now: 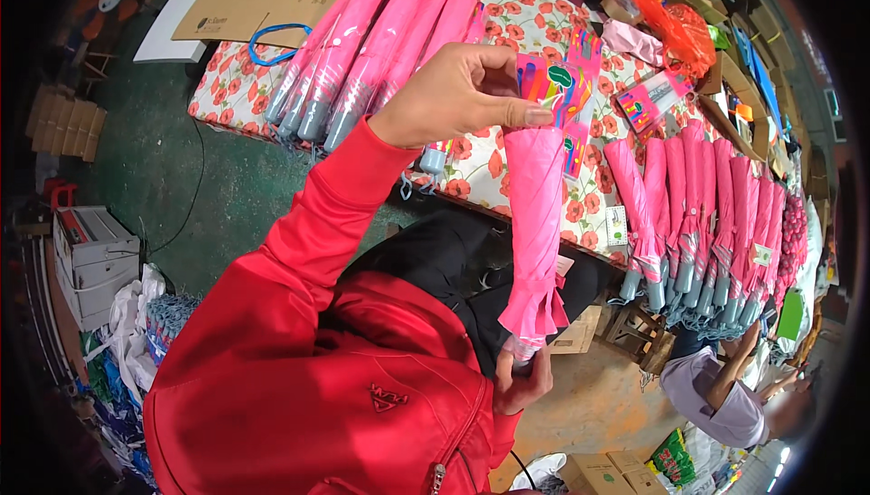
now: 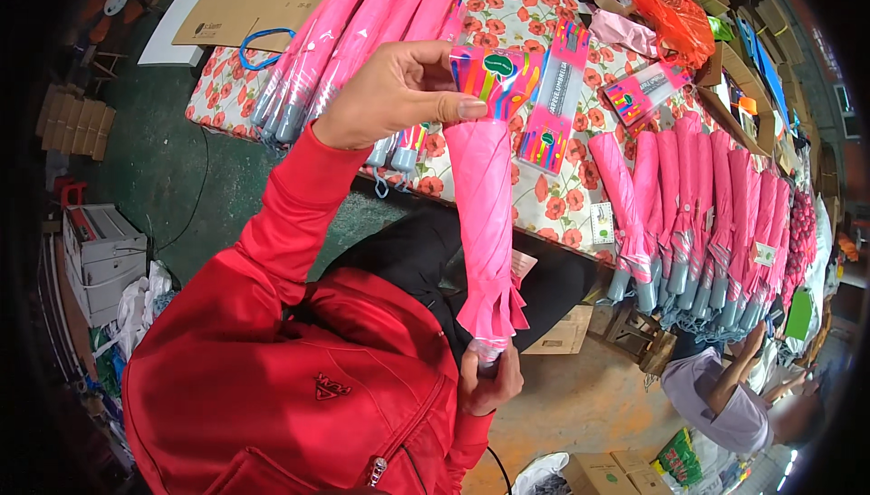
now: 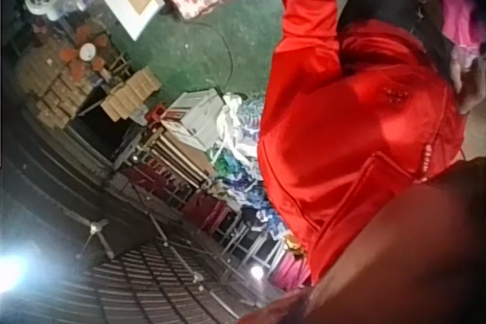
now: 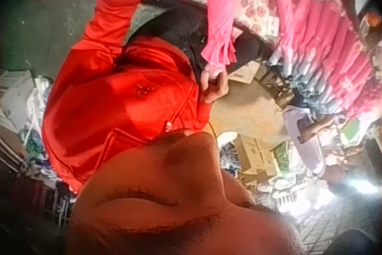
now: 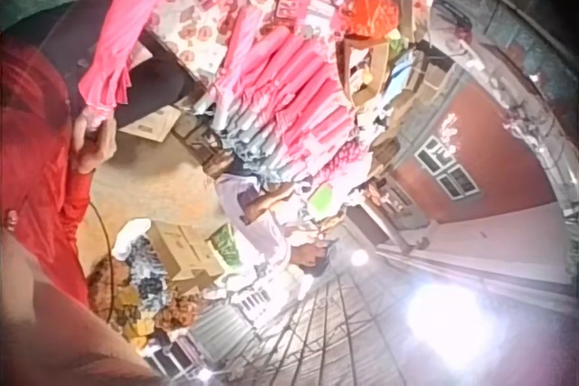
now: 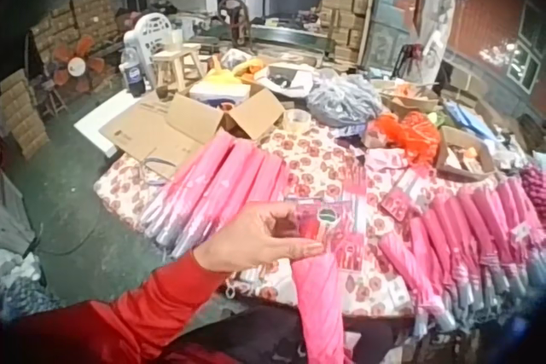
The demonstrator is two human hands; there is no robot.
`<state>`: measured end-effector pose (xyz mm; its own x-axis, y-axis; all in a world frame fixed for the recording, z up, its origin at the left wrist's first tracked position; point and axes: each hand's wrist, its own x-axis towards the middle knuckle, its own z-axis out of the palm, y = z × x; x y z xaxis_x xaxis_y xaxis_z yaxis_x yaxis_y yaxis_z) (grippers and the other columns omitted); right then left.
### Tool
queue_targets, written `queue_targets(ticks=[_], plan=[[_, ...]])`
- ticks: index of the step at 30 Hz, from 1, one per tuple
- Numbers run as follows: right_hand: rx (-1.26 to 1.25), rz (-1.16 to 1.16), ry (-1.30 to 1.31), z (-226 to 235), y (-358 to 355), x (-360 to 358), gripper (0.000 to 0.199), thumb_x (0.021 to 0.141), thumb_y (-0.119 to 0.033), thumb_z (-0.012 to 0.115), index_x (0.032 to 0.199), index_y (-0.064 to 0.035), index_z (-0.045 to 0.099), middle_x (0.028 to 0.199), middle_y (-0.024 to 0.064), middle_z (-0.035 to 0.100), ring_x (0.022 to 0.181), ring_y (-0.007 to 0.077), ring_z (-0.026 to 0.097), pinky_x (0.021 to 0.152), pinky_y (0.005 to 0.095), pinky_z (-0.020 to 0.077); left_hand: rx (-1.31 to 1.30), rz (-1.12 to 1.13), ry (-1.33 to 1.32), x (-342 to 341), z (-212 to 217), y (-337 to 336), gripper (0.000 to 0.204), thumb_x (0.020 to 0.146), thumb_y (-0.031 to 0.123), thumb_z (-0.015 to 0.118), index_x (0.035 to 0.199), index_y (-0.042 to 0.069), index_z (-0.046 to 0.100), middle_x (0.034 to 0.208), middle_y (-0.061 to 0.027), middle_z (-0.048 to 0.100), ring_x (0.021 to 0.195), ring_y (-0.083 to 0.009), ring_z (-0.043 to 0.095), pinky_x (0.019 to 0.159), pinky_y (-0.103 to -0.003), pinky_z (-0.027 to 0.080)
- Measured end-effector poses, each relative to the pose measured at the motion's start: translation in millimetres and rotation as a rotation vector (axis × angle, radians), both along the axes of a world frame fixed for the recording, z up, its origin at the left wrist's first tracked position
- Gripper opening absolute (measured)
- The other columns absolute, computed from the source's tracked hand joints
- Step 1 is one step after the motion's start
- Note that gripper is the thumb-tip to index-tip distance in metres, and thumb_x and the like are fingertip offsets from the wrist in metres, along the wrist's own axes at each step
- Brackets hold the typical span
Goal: Packaging pink umbrellas into plastic sleeves and applying labels.
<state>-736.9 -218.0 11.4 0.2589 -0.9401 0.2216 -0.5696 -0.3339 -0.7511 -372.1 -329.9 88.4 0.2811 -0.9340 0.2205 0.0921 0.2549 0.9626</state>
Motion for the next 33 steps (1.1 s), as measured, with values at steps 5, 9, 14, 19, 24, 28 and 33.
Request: queue_targets(ticks=[5,9,14,19,24,28,33], plan=[[0.271,0.109,-0.212,5,0,6,0.030,0.077,-0.008,0.069,0.105,0.0006,0.067,0.079,0.0082,0.065,0.060,0.0177,0.050,0.057,0.0277,0.0413,0.039,-0.135,0.225,6,-6,-1,0.021,0.083,0.008,0.083,0.096,0.002,0.067,0.075,-0.0009,0.064,0.060,-0.0038,0.050,0.054,-0.017,0.039],[0.555,0.178,-0.393,7,1,6,0.022,0.082,-0.009,0.067,0.102,0.0009,0.067,0.079,0.0067,0.065,0.063,0.0159,0.051,0.061,0.0258,0.0420,0.067,-0.296,0.373,13,-15,-3,0.024,0.084,0.006,0.081,0.102,0.000,0.066,0.079,-0.0026,0.066,0.063,-0.0046,0.056,0.057,-0.016,0.044],[0.941,0.235,-0.630,14,0,10,0.015,0.088,-0.009,0.062,0.099,0.0014,0.066,0.078,0.0060,0.064,0.065,0.0142,0.051,0.063,0.0244,0.0423,0.028,-0.551,0.387,20,-27,-8,0.027,0.084,0.004,0.080,0.106,-0.002,0.065,0.083,-0.0044,0.067,0.067,-0.0061,0.061,0.062,-0.015,0.049],[0.996,0.242,-0.686,14,-3,20,0.015,0.091,-0.009,0.060,0.100,0.0017,0.064,0.075,0.0067,0.062,0.063,0.0129,0.049,0.061,0.0236,0.0413,0.052,-0.434,0.431,9,-15,-11,0.029,0.084,0.005,0.079,0.108,-0.003,0.064,0.084,-0.0053,0.067,0.068,-0.0069,0.063,0.065,-0.015,0.051],[0.978,0.345,-0.699,-5,-6,17,0.024,0.092,-0.012,0.057,0.109,0.0047,0.061,0.072,0.0077,0.059,0.058,0.0124,0.047,0.057,0.0230,0.0393,0.071,-0.339,0.516,-10,-17,1,0.035,0.085,0.005,0.077,0.115,-0.003,0.061,0.094,-0.0098,0.068,0.079,-0.0131,0.065,0.074,-0.022,0.053],[1.313,0.610,-1.083,-12,-13,15,0.042,0.094,-0.017,0.054,0.124,0.0109,0.056,0.072,0.0098,0.059,0.054,0.0132,0.047,0.054,0.0226,0.0382,0.013,-0.585,0.596,-17,-57,-3,0.052,0.087,0.003,0.072,0.135,-0.004,0.052,0.123,-0.0215,0.066,0.107,-0.0284,0.068,0.097,-0.036,0.053],[0.977,0.240,-0.711,20,-20,37,0.023,0.095,-0.012,0.054,0.110,0.0035,0.060,0.067,0.0086,0.057,0.053,0.0115,0.044,0.053,0.0224,0.0370,0.050,-0.477,0.640,-13,-42,-3,0.045,0.095,0.010,0.064,0.137,-0.003,0.053,0.126,-0.0235,0.065,0.116,-0.0328,0.065,0.106,-0.042,0.048]])
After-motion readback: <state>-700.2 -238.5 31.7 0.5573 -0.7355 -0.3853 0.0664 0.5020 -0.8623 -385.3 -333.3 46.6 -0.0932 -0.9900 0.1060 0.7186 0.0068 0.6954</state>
